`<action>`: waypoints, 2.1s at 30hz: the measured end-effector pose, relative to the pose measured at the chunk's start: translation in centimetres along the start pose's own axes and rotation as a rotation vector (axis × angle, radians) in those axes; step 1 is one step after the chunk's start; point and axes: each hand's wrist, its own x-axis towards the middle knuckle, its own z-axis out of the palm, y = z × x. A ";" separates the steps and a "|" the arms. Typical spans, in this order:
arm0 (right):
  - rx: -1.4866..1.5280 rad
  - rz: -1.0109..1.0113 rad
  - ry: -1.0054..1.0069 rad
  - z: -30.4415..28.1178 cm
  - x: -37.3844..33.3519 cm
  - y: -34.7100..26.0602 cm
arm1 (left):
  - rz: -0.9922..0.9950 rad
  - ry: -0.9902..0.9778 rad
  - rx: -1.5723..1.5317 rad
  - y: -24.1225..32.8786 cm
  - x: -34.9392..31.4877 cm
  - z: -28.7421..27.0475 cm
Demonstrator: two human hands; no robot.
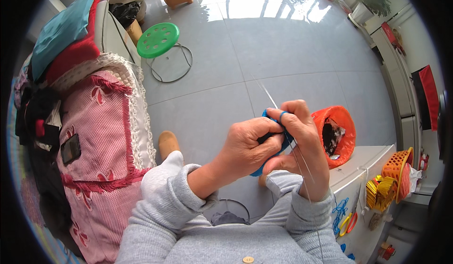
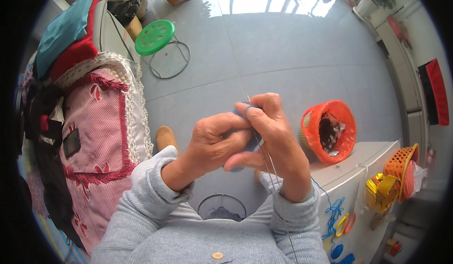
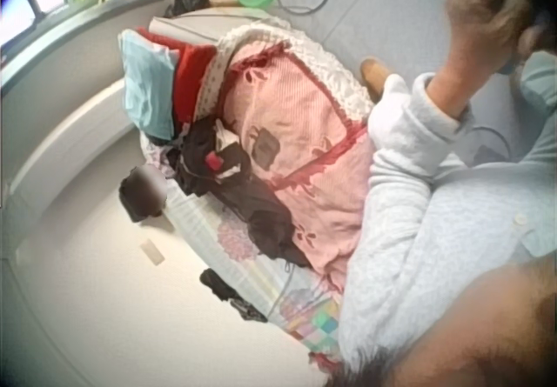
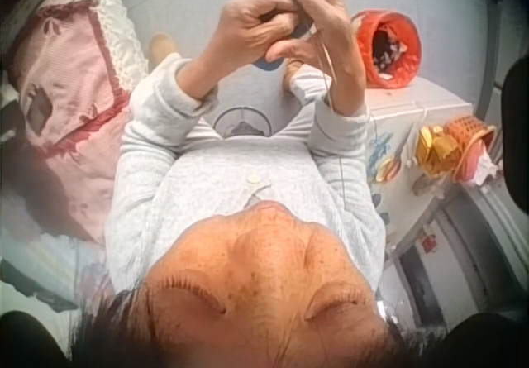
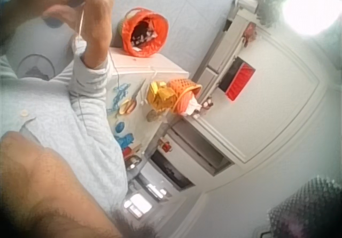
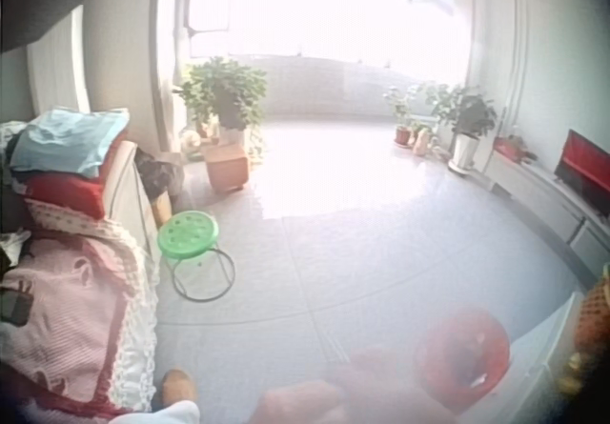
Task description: The person knits a blue fabric using two metal needles and blue yarn. They hold the needles and yarn, repeatedly forming stitches and pulling the yarn through loops to extend the knitted piece.
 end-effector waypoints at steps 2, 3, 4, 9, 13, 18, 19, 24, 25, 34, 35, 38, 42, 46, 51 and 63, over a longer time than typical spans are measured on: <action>-0.145 -0.015 0.068 -0.3 -0.2 -0.6 | -0.002 0.042 0.013 0.3 0.0 -0.3; -0.220 -0.021 0.102 -0.4 -0.2 -0.9 | 0.004 0.069 0.024 0.5 0.0 -0.5; -0.310 -0.060 0.152 -0.4 -0.1 -1.0 | 0.017 0.099 0.033 0.7 0.0 -0.7; -0.407 -0.089 0.280 0.3 -0.3 -1.7 | 0.080 0.159 0.123 1.2 0.0 -1.3; -0.390 -0.183 0.327 1.1 -0.4 -1.9 | 0.098 0.204 0.210 1.2 -0.1 -1.6; -0.418 -0.223 0.326 1.1 -0.7 -2.6 | 0.142 0.298 0.242 1.2 0.0 -1.0; -0.418 -0.225 0.317 1.0 -0.8 -2.6 | 0.143 0.315 0.246 1.3 -0.1 -0.9; -0.247 -0.201 0.345 0.7 -0.9 -2.3 | 0.196 0.225 0.224 1.5 -0.1 -1.4; -0.207 -0.195 0.343 0.5 -1.0 -2.3 | 0.207 0.206 0.229 1.5 -0.1 -1.5; 0.293 0.147 0.254 -1.1 -1.4 -2.5 | 0.030 -0.052 0.020 2.0 0.1 -3.1; 0.380 0.162 0.244 -1.3 -1.3 -2.3 | 0.003 -0.072 -0.003 2.1 0.1 -3.2; 0.658 0.250 0.213 -1.4 -1.4 -1.8 | -0.068 -0.124 -0.080 2.3 0.2 -3.4; 0.966 0.347 0.153 -1.3 -1.5 -0.9 | -0.149 -0.171 -0.185 2.7 0.2 -3.5; 1.264 0.454 0.131 -0.6 -1.7 -0.1 | -0.188 -0.212 -0.283 2.6 0.2 -3.7; 1.349 0.492 0.098 -0.2 -1.9 0.3 | -0.236 -0.253 -0.397 2.4 0.2 -4.0; 1.058 0.306 0.114 0.3 -1.8 -0.8 | -0.197 -0.230 -0.355 2.1 0.2 -3.9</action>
